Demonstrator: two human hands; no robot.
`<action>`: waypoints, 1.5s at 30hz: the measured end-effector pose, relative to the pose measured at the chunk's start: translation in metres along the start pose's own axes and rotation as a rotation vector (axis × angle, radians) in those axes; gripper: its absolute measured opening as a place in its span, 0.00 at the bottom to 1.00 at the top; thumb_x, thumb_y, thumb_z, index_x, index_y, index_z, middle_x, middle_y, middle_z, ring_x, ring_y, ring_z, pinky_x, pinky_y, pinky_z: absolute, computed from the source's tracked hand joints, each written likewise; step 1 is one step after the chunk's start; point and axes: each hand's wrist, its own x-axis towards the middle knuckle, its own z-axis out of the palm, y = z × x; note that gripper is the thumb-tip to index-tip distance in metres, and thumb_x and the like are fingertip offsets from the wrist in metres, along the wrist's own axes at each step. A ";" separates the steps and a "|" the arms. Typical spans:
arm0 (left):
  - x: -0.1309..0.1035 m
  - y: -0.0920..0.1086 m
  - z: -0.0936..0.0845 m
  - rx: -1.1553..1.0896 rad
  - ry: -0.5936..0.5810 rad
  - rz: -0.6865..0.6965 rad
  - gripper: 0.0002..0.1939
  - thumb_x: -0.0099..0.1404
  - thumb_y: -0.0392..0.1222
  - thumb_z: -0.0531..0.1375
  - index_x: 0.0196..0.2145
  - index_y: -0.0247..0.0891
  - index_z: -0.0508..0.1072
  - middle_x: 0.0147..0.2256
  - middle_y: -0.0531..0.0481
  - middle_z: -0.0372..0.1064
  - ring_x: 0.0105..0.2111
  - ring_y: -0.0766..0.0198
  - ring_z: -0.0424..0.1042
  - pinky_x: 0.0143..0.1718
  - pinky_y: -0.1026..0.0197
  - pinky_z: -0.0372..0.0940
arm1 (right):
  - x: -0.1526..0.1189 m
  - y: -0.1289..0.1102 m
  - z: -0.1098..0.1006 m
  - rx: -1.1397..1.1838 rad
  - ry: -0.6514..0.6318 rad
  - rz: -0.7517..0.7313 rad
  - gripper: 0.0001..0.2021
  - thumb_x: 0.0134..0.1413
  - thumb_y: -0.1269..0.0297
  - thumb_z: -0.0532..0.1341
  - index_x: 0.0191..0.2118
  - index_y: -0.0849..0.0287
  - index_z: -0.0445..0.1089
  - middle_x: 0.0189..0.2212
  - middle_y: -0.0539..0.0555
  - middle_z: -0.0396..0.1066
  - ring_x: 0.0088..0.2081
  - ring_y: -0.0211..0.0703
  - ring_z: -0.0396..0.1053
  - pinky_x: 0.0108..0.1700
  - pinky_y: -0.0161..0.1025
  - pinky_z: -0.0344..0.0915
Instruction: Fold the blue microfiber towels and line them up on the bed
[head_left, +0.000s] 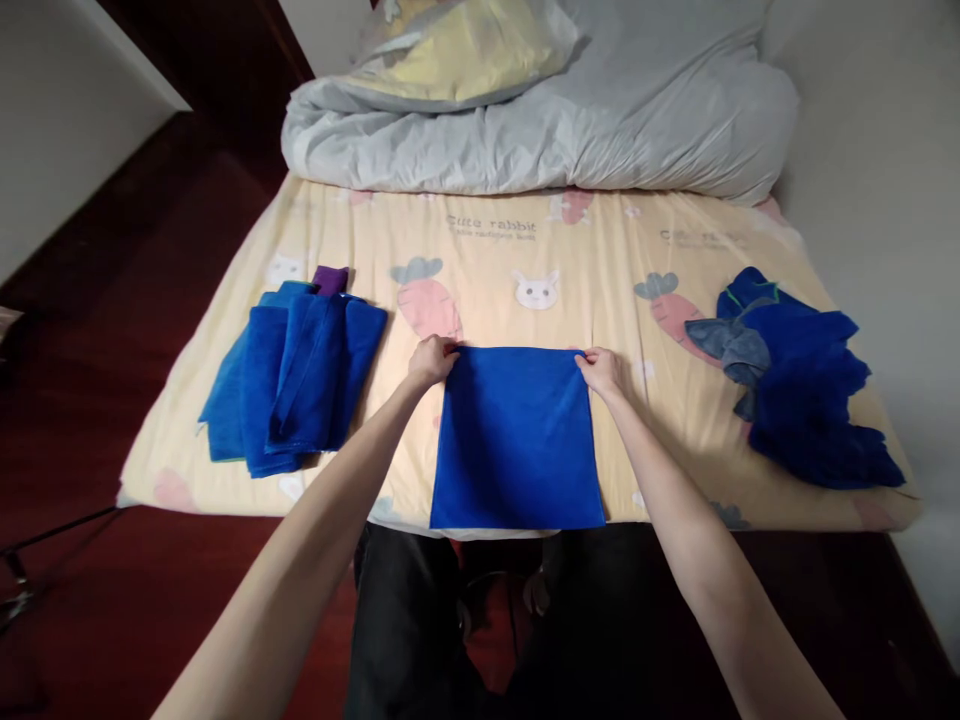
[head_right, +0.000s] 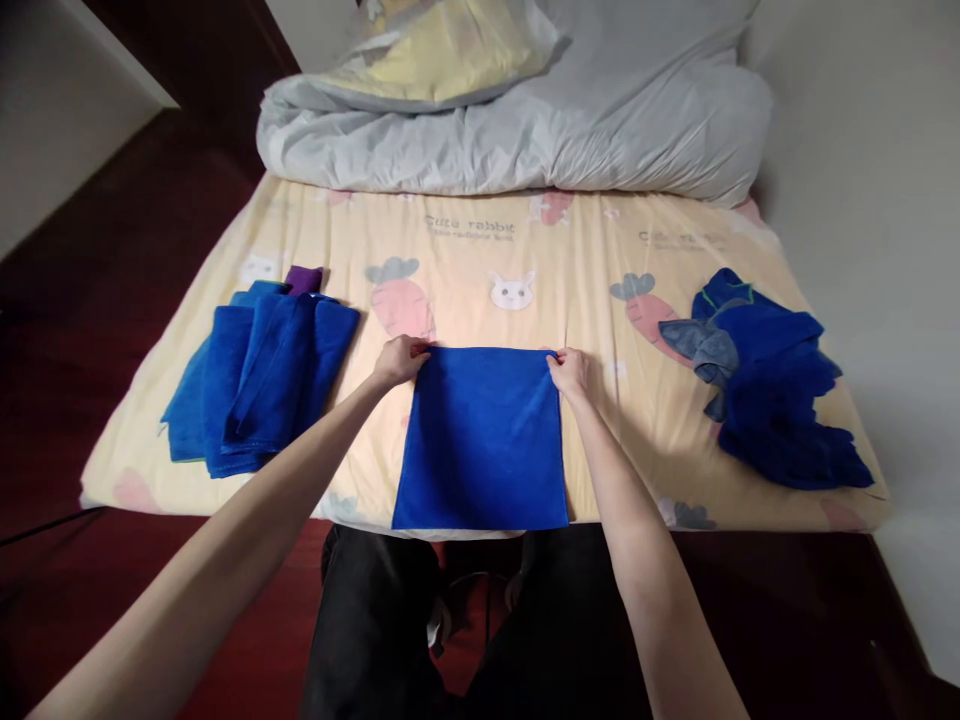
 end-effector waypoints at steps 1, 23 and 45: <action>0.003 0.000 -0.001 0.033 -0.021 0.027 0.14 0.60 0.41 0.64 0.43 0.37 0.83 0.39 0.42 0.79 0.41 0.52 0.77 0.47 0.56 0.69 | 0.001 -0.002 0.000 -0.001 -0.041 0.011 0.03 0.53 0.65 0.69 0.32 0.58 0.77 0.33 0.56 0.81 0.38 0.48 0.80 0.45 0.40 0.73; -0.032 0.048 0.020 0.101 0.152 0.301 0.29 0.73 0.44 0.52 0.68 0.34 0.64 0.72 0.36 0.53 0.72 0.44 0.51 0.72 0.38 0.47 | -0.035 -0.061 0.023 -0.300 0.069 -0.481 0.28 0.68 0.66 0.55 0.71 0.62 0.58 0.73 0.65 0.53 0.74 0.62 0.48 0.73 0.66 0.47; -0.154 0.057 0.071 0.067 0.046 0.329 0.33 0.77 0.51 0.47 0.74 0.37 0.55 0.76 0.43 0.39 0.76 0.50 0.36 0.76 0.40 0.36 | -0.152 -0.035 0.039 -0.370 -0.189 -0.659 0.30 0.75 0.56 0.47 0.76 0.58 0.50 0.77 0.57 0.43 0.78 0.50 0.37 0.77 0.59 0.36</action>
